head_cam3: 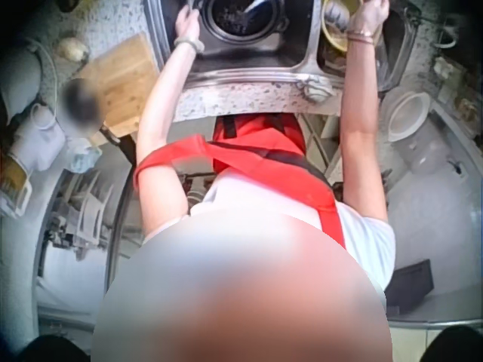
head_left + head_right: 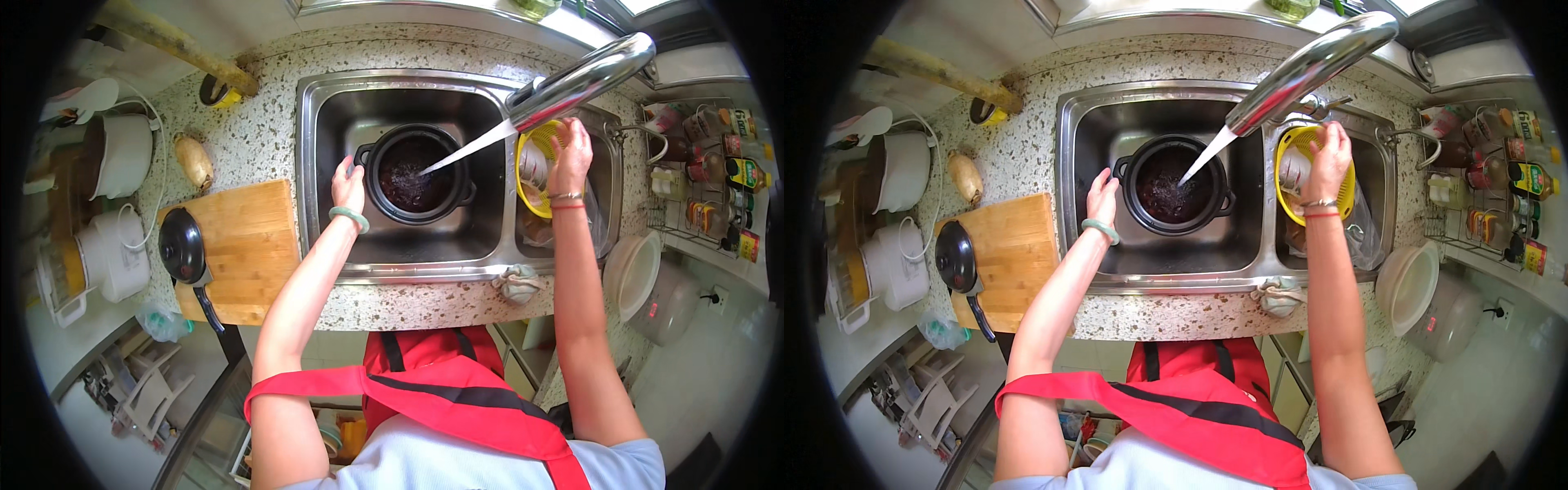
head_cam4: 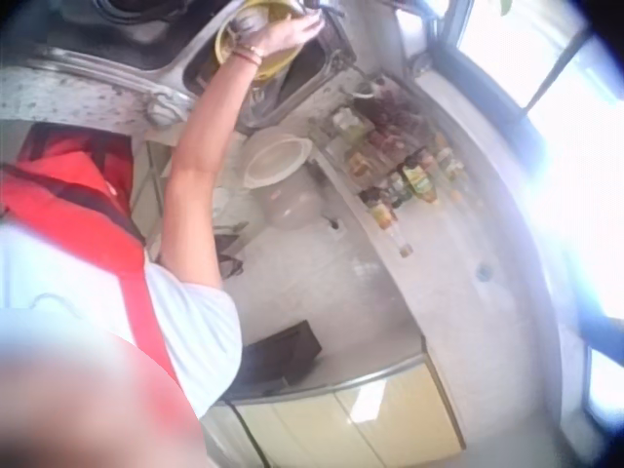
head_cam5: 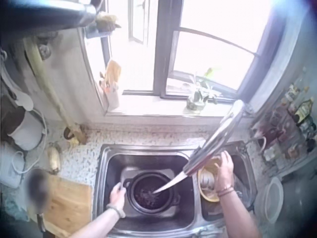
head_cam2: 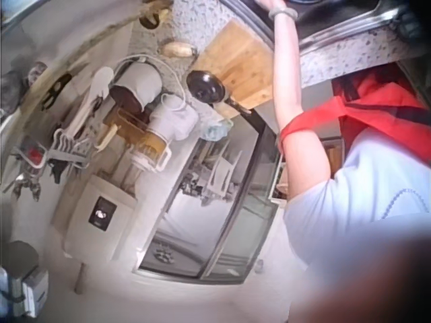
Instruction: The person retrieves a white bowl and a plastic bag of red dates from a cabinet, then pours the dates into the bowl. They wash the dates under running water in the sink, transfer them into a black pot, add sugar, and fill the pot with water before placing it on the stove.
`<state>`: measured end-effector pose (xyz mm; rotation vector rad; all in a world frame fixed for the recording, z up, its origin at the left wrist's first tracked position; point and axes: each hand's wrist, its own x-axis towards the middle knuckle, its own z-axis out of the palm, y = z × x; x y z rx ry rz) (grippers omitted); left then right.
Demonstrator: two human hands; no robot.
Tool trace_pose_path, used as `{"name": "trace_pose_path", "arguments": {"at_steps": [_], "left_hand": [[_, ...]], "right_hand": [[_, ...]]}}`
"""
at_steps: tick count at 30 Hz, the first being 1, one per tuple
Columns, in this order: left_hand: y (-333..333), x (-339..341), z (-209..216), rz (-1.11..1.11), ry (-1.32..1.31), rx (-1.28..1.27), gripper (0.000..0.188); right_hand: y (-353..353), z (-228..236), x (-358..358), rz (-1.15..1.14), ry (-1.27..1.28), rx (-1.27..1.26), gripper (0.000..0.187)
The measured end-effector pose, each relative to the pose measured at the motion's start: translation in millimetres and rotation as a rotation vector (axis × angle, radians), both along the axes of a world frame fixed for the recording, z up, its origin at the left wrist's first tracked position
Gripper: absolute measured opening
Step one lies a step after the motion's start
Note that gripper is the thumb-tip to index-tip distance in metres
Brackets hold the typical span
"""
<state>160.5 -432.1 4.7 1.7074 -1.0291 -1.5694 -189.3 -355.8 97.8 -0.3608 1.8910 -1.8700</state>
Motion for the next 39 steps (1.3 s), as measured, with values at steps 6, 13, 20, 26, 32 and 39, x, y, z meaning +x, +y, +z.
{"name": "trace_pose_path", "arguments": {"at_steps": [6, 13, 20, 26, 32, 39], "left_hand": [[3.7, 8.7, -14.0, -0.081, 0.097, 0.134, 0.048], [-0.9, 5.2, -4.9, -0.113, 0.163, 0.177, 0.052], [-2.8, 6.1, -7.6, 0.028, 0.152, 0.202, 0.055], [-11.2, -0.8, -19.7, 0.007, 0.119, 0.199, 0.057], [-16.2, 0.5, -21.8, 0.021, 0.120, 0.203, 0.057], [-27.0, 0.9, -45.3, -0.043, 0.163, 0.255, 0.055]], "right_hand": [[27.2, -40.5, 141.5, 0.824, 0.254, 0.506, 0.031], [13.0, -121.3, 174.1, 0.902, 0.644, 0.524, 0.027], [23.6, -16.7, 56.3, 0.290, -0.025, 0.203, 0.035], [-23.0, 9.2, -56.7, 0.055, -0.093, -0.246, 0.041], [-21.4, 30.9, 4.1, 0.097, 0.126, -0.229, 0.035], [63.3, -95.7, 120.5, 0.457, 0.206, 0.706, 0.057]]}}
